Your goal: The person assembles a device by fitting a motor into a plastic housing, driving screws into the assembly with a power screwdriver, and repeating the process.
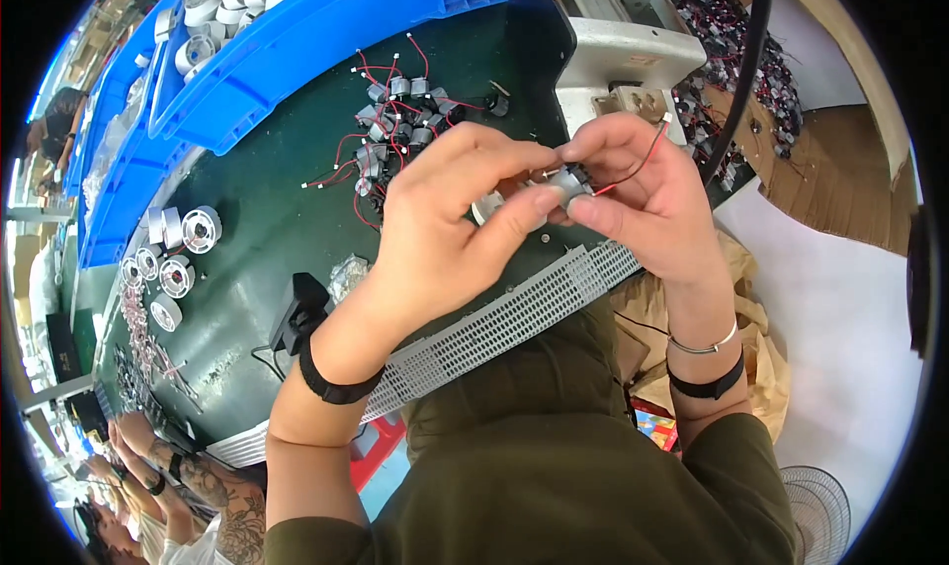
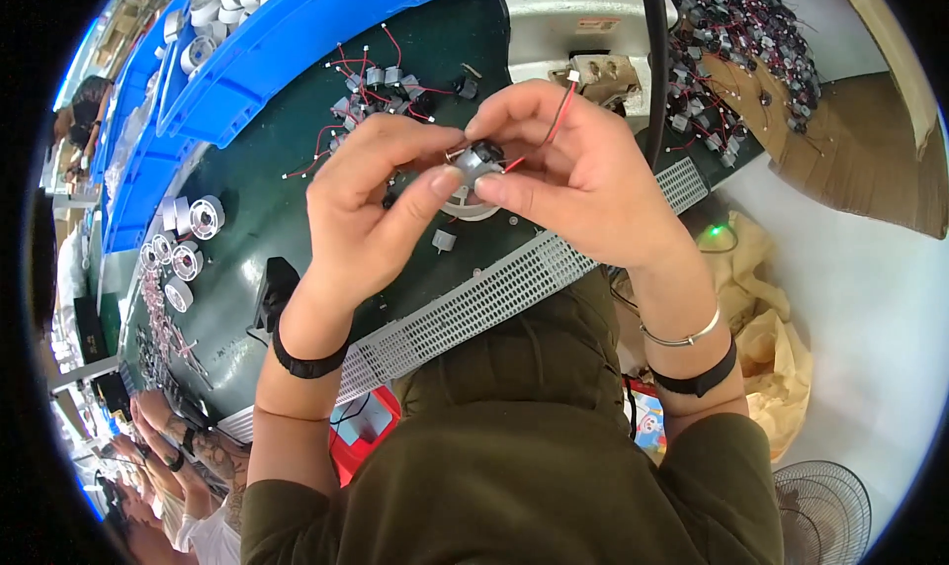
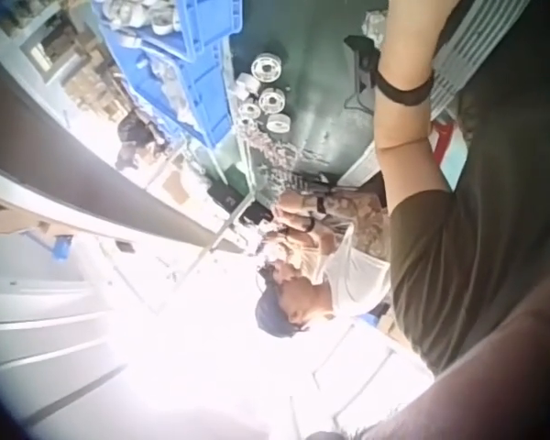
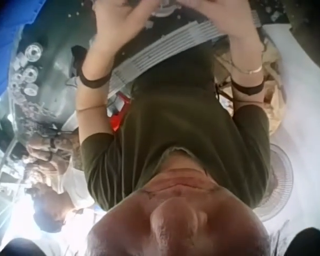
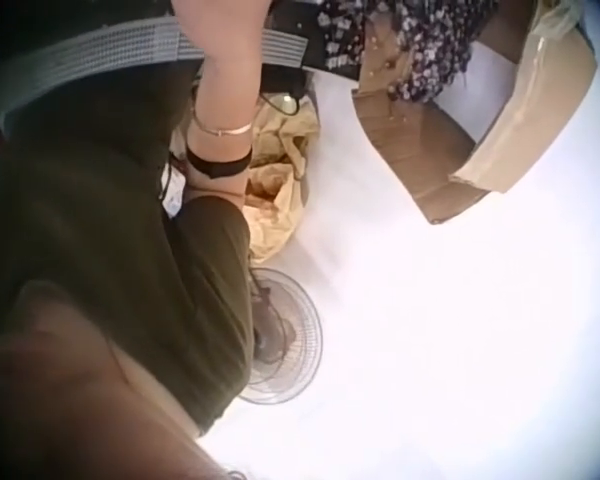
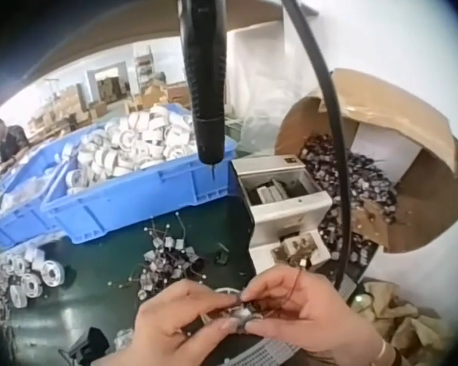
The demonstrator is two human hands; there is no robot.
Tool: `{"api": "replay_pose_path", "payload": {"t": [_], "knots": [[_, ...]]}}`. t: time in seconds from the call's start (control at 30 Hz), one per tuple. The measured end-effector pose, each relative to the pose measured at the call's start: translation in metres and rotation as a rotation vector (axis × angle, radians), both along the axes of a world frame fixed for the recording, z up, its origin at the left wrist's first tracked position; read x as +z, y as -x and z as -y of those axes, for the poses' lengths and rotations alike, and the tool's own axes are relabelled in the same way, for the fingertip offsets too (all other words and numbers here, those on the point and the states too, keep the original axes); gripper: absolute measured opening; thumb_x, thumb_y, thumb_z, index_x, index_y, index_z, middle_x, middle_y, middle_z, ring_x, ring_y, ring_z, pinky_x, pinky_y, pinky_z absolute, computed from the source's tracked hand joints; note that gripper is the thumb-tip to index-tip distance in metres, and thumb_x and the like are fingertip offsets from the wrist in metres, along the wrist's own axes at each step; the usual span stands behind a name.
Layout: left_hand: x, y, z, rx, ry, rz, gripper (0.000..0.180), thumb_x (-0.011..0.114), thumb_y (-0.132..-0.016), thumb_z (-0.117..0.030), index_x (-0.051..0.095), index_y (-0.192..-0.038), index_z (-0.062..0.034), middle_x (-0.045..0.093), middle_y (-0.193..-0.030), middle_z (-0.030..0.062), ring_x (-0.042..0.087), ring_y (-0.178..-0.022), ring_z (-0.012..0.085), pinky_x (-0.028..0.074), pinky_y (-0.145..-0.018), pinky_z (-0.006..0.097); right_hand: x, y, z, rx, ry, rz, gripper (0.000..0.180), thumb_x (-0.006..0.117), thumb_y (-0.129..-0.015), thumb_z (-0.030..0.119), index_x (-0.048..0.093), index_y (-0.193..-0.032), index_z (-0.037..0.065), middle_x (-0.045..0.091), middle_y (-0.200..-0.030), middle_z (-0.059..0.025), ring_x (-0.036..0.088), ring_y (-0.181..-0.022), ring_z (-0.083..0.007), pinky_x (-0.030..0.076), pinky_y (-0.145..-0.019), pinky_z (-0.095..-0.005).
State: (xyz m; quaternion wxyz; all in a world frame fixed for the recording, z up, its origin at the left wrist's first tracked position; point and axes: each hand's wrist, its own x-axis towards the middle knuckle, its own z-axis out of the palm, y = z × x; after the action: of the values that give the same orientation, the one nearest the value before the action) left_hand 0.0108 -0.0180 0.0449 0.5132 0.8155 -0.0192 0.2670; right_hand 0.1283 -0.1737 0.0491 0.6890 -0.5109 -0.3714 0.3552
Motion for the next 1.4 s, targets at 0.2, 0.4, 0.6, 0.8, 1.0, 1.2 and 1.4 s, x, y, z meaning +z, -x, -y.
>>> {"api": "replay_pose_path", "payload": {"t": [0.2,0.4,0.6,0.8,1.0,1.2,1.4], "knots": [[-0.007,0.0,-0.002,0.203,0.044,0.041,0.006,0.066,-0.079,-0.001,0.063,-0.084,-0.0007,0.063,-0.078,0.0092,0.062,-0.069,0.0161,0.048,-0.061,0.025,0.01,-0.003,-0.003,0.084,0.069,0.105,0.024,0.06,-0.081,-0.008,0.052,-0.102,-0.004,0.056,-0.109,-0.017,0.061,-0.089,-0.0178,0.054,-0.076,-0.0285],[-0.013,0.008,-0.043,0.261,-0.426,-0.08,0.041,0.073,-0.07,-0.008,0.058,-0.108,-0.0015,0.057,-0.116,0.0147,0.057,-0.105,0.0302,0.047,-0.087,0.035,0.01,-0.01,-0.011,-0.037,0.342,0.431,0.022,0.065,-0.078,-0.002,0.058,-0.099,-0.002,0.057,-0.095,-0.0051,0.058,-0.084,-0.0117,0.049,-0.076,-0.0248],[-0.043,0.0,-0.017,-0.022,-0.31,-0.068,0.075,0.079,-0.062,-0.012,0.044,-0.128,-0.0013,0.054,-0.12,0.017,0.053,-0.111,0.0327,0.044,-0.093,0.037,-0.002,-0.004,-0.024,-0.114,0.349,0.944,0.024,0.072,-0.069,0.008,0.058,-0.087,0.002,0.053,-0.075,-0.0041,0.049,-0.064,-0.0153,0.04,-0.058,-0.0282],[-0.054,-0.005,-0.005,0.109,-0.286,0.018,0.062,0.08,-0.061,-0.016,0.049,-0.113,-0.002,0.056,-0.102,0.0148,0.055,-0.094,0.0352,0.046,-0.08,0.041,-0.004,0.014,-0.027,-0.285,0.46,1.035,0.022,0.072,-0.069,0.009,0.058,-0.083,0.001,0.053,-0.074,-0.0069,0.05,-0.062,-0.0187,0.042,-0.057,-0.0298],[-0.064,-0.005,-0.002,0.144,-0.259,0.091,0.06,0.082,-0.059,-0.017,0.05,-0.108,-0.0041,0.056,-0.102,0.0132,0.057,-0.092,0.0317,0.047,-0.078,0.039,0.0,0.017,-0.028,-0.271,0.578,0.979,0.02,0.072,-0.071,0.01,0.06,-0.086,0.002,0.054,-0.075,-0.0083,0.053,-0.063,-0.021,0.042,-0.056,-0.0318],[-0.066,0.001,0.0,0.189,-0.297,0.065,0.061,0.082,-0.06,-0.018,0.047,-0.107,-0.0029,0.058,-0.104,0.0132,0.058,-0.094,0.0327,0.048,-0.078,0.039,-0.001,0.021,-0.021,-0.277,0.555,1.266,0.02,0.072,-0.072,0.012,0.06,-0.086,0.003,0.053,-0.075,-0.0085,0.055,-0.063,-0.0228,0.043,-0.056,-0.0335],[-0.071,-0.002,0.002,0.224,-0.313,0.124,0.058,0.081,-0.06,-0.016,0.047,-0.105,-0.0032,0.059,-0.102,0.0126,0.058,-0.093,0.032,0.048,-0.077,0.04,0.007,0.023,-0.028,-0.236,0.673,1.274,0.018,0.07,-0.073,0.013,0.061,-0.084,0.003,0.055,-0.073,-0.0095,0.057,-0.065,-0.0259,0.045,-0.058,-0.0348]]}}
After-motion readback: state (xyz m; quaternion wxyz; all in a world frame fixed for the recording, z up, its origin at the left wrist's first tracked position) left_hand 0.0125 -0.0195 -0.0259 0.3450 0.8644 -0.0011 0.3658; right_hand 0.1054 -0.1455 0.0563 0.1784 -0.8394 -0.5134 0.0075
